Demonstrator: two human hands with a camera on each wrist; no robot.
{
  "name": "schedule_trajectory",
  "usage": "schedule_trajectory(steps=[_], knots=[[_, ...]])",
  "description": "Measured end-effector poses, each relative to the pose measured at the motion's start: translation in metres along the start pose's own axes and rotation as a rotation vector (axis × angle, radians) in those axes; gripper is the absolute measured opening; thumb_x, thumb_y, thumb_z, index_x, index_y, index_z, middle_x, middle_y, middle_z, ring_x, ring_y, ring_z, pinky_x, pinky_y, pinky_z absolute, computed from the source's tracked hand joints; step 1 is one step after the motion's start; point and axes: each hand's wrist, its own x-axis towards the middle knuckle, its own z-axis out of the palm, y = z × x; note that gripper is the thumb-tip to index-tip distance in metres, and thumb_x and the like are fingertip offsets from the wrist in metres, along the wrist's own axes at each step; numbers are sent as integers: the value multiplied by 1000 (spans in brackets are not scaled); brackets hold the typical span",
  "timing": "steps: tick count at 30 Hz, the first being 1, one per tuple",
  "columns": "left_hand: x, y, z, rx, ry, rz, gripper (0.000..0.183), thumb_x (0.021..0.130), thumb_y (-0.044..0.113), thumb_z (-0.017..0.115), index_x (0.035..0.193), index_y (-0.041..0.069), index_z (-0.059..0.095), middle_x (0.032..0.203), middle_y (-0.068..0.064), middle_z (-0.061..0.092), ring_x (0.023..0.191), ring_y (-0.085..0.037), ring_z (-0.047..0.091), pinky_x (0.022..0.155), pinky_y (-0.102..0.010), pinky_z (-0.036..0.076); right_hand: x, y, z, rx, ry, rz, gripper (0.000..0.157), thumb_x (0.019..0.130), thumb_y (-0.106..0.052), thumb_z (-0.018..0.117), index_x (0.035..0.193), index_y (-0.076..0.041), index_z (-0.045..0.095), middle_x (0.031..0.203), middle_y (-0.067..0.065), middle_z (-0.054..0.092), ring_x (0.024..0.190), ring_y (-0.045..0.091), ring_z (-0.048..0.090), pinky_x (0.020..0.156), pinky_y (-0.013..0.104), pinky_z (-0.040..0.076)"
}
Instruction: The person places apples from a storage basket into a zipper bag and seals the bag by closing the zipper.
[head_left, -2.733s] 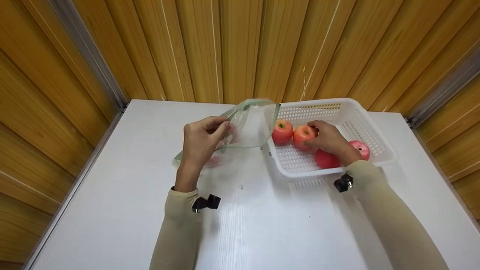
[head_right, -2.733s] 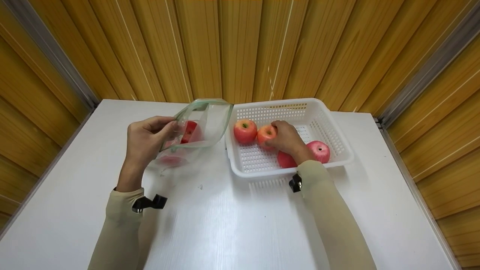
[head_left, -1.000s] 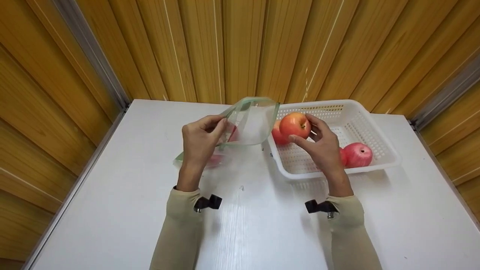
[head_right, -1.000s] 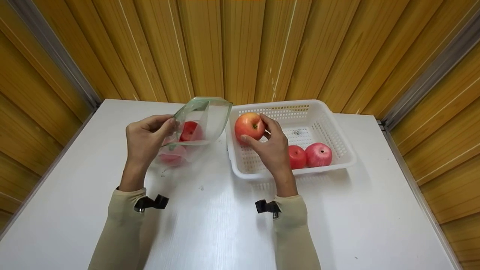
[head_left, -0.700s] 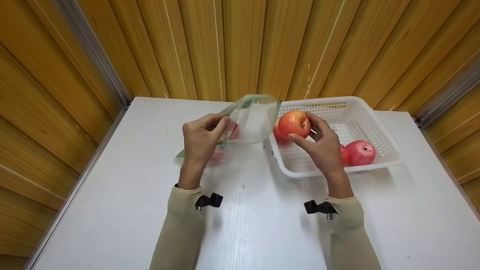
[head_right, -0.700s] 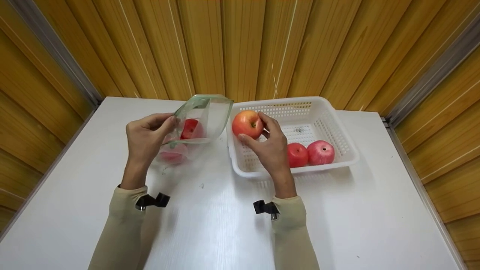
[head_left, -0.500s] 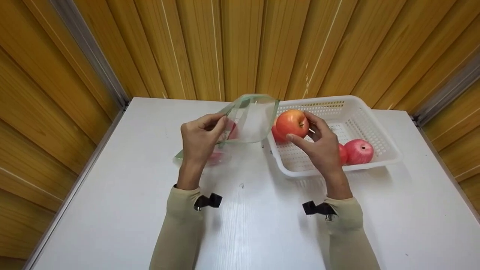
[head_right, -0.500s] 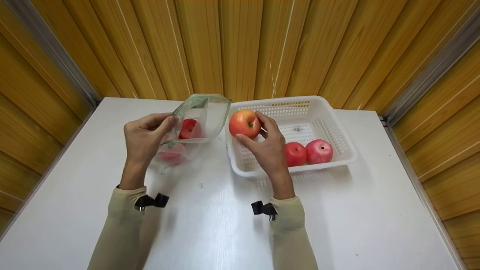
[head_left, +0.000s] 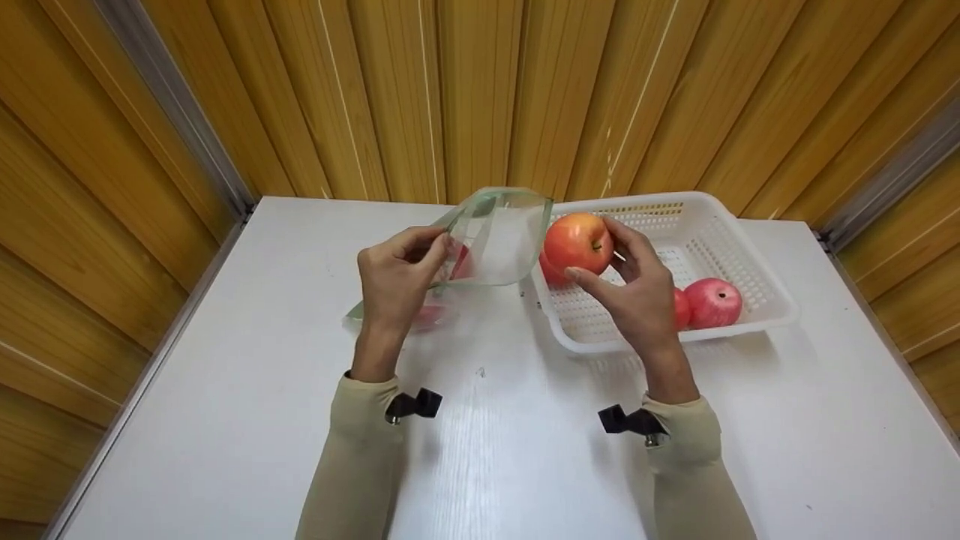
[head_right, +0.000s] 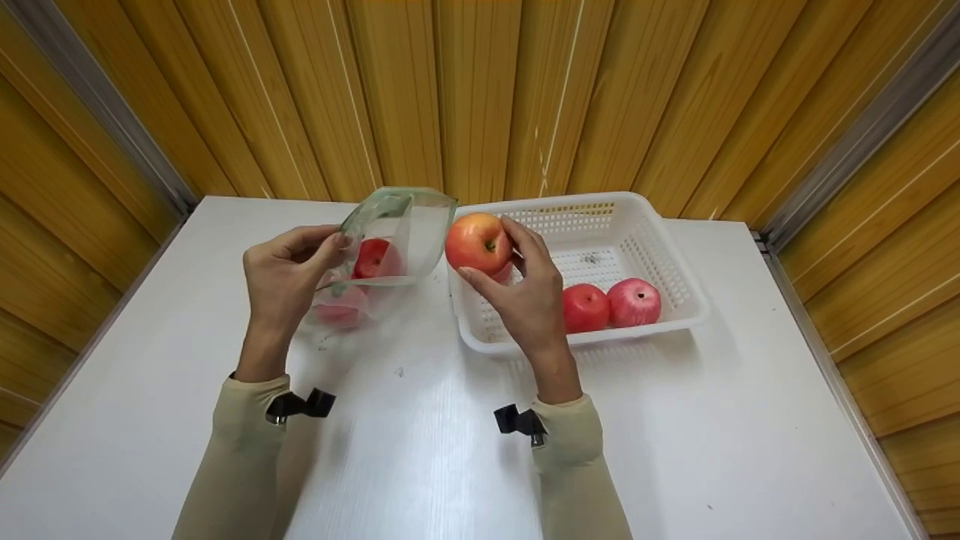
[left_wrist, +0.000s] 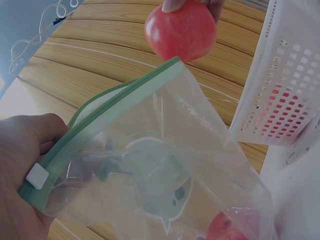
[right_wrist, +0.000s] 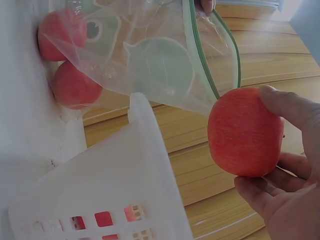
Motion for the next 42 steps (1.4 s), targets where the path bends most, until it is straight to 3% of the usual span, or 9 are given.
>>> schedule_trajectory(steps=[20, 42], knots=[[-1, 1, 1, -37, 29, 23, 9, 95, 2, 79, 103, -1, 83, 92, -4, 80, 71, -15, 70, 67, -23, 60, -3, -17, 22, 36, -24, -105, 79, 79, 5, 92, 149, 5, 55, 146, 13, 57, 134, 25, 58, 112, 36, 48], [-3, 3, 1, -28, 24, 22, 9, 94, 2, 79, 102, 0, 83, 91, -4, 80, 69, -14, 70, 68, -25, 61, 2, -28, 65, 132, -7, -118, 78, 81, -1, 93, 149, 4, 55, 145, 13, 58, 131, 25, 59, 110, 38, 50]])
